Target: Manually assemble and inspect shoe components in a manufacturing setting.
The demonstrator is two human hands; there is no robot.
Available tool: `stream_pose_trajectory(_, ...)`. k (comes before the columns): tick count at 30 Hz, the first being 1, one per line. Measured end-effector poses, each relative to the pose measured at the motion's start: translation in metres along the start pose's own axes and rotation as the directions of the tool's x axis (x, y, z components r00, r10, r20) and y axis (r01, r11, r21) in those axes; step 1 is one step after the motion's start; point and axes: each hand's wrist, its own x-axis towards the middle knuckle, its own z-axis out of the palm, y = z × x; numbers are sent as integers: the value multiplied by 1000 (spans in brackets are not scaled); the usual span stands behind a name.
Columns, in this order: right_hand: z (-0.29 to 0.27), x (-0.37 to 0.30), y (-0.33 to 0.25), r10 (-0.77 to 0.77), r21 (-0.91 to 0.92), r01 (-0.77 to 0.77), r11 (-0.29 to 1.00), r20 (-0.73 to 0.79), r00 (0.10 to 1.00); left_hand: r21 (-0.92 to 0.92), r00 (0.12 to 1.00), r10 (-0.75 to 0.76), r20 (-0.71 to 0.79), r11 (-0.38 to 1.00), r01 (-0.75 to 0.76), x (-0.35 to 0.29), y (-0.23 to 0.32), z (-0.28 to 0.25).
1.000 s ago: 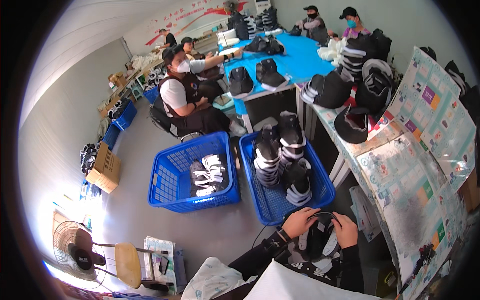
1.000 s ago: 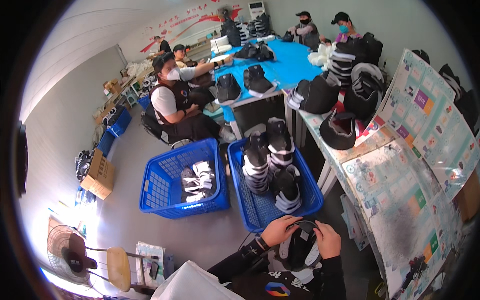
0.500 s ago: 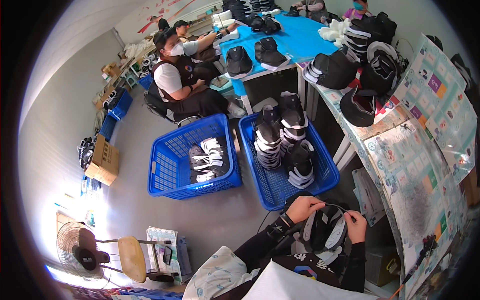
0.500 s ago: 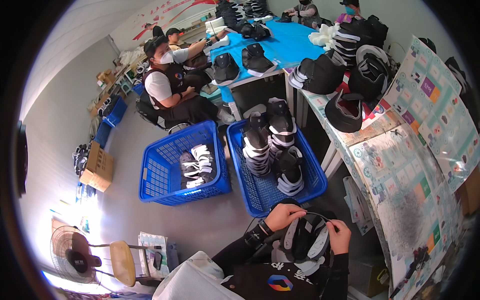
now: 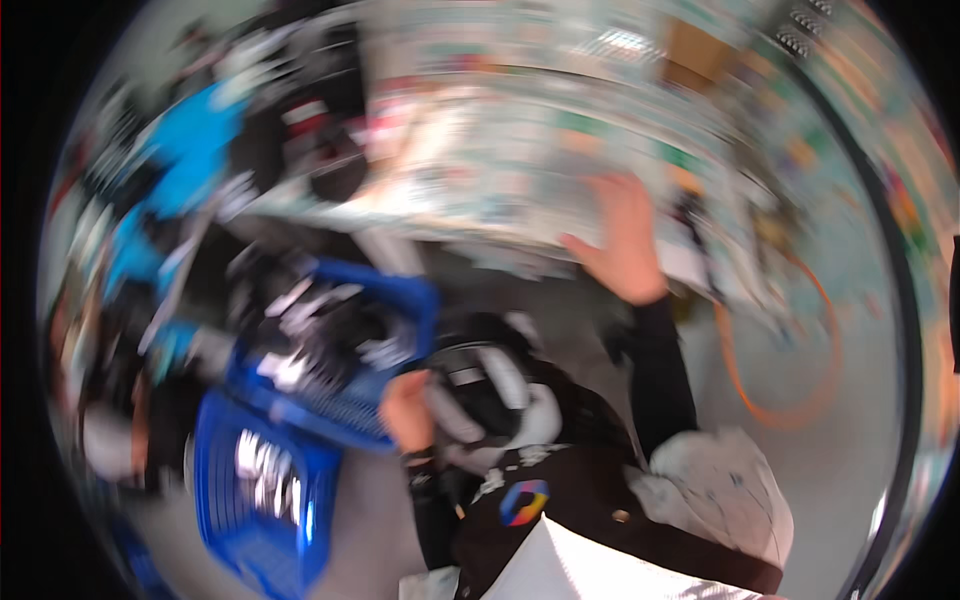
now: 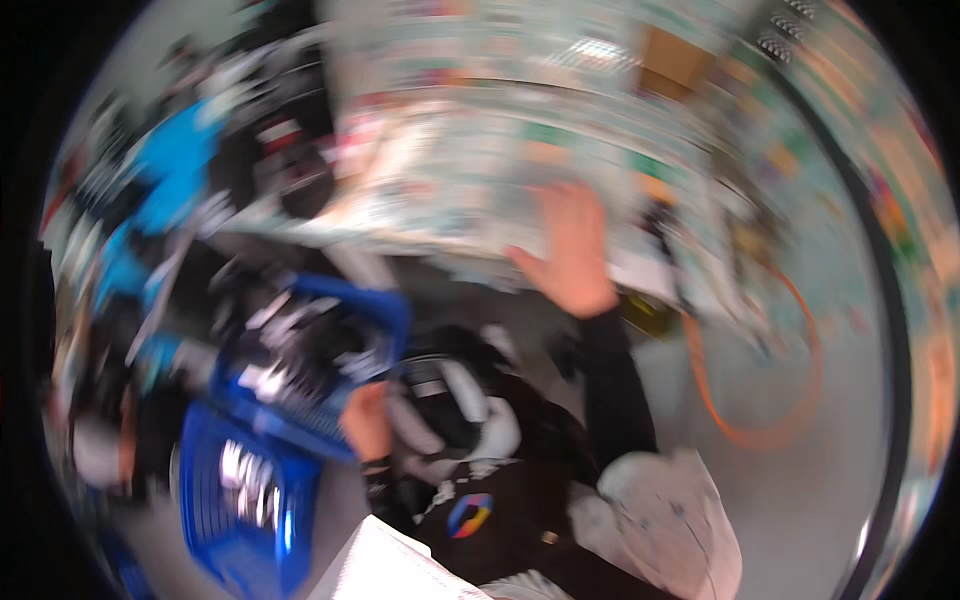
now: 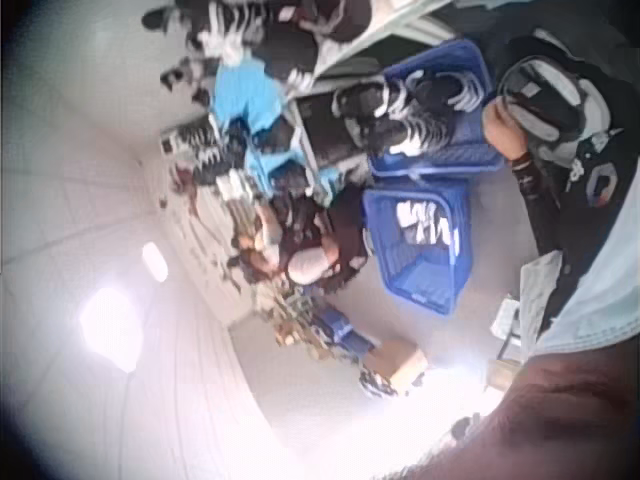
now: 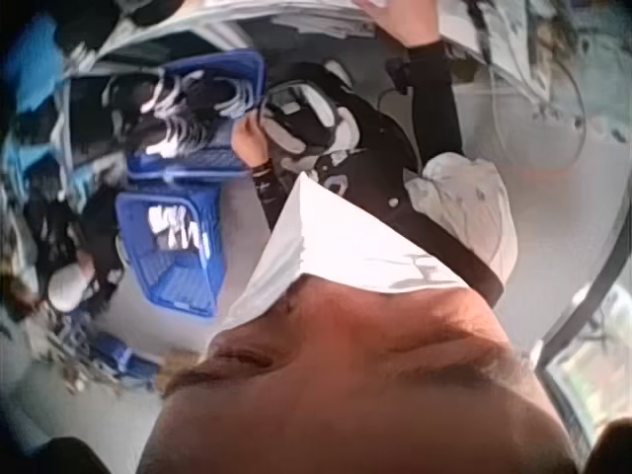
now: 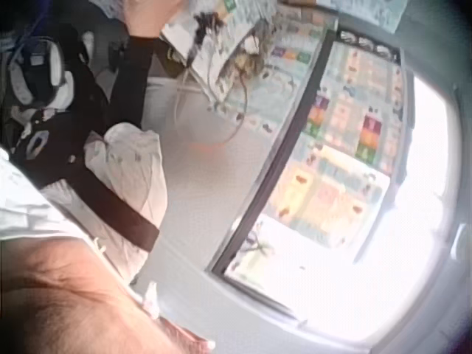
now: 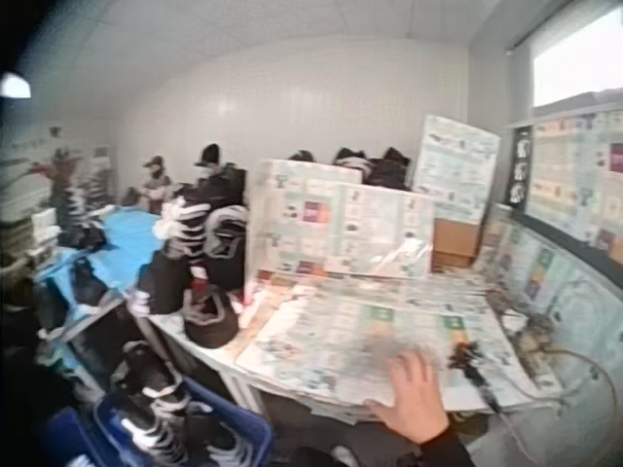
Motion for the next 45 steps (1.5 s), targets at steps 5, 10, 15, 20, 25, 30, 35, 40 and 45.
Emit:
stream_pose_trajectory(5,-72,-62,34,686,-542,-647,537,-166,708,-12,988,138,66,990,-138,17,0,24)
stream_pose_trajectory(10,-165,-101,143,686,-608,-794,16,-571,451,8,968,234,89,972,-235,18,14,34)
stream_pose_trajectory(15,-136,-107,118,367,-714,-629,307,-521,771,-32,988,142,61,990,-140,10,45,0)
stream_pose_trajectory(20,-162,-87,64,256,-396,-554,732,-594,762,-63,985,168,33,984,-166,6,57,-16)
stream_pose_trajectory(25,-138,-118,65,245,-777,-518,357,-458,855,-770,989,-143,43,626,124,-3,-18,0)
stream_pose_trajectory(30,-184,-217,136,629,162,-917,366,-769,115,15,972,235,3,972,-235,23,6,-26)
stream_pose_trajectory(35,-327,-388,191,562,565,-520,641,-807,-185,-95,911,369,182,929,-358,18,41,26)
stream_pose_trajectory(40,-320,-463,227,776,656,-440,614,-604,182,-179,944,308,115,942,-285,31,24,-5)
stream_pose_trajectory(45,-314,-475,220,675,321,-722,613,-687,268,-111,957,286,52,954,-279,16,53,-21)
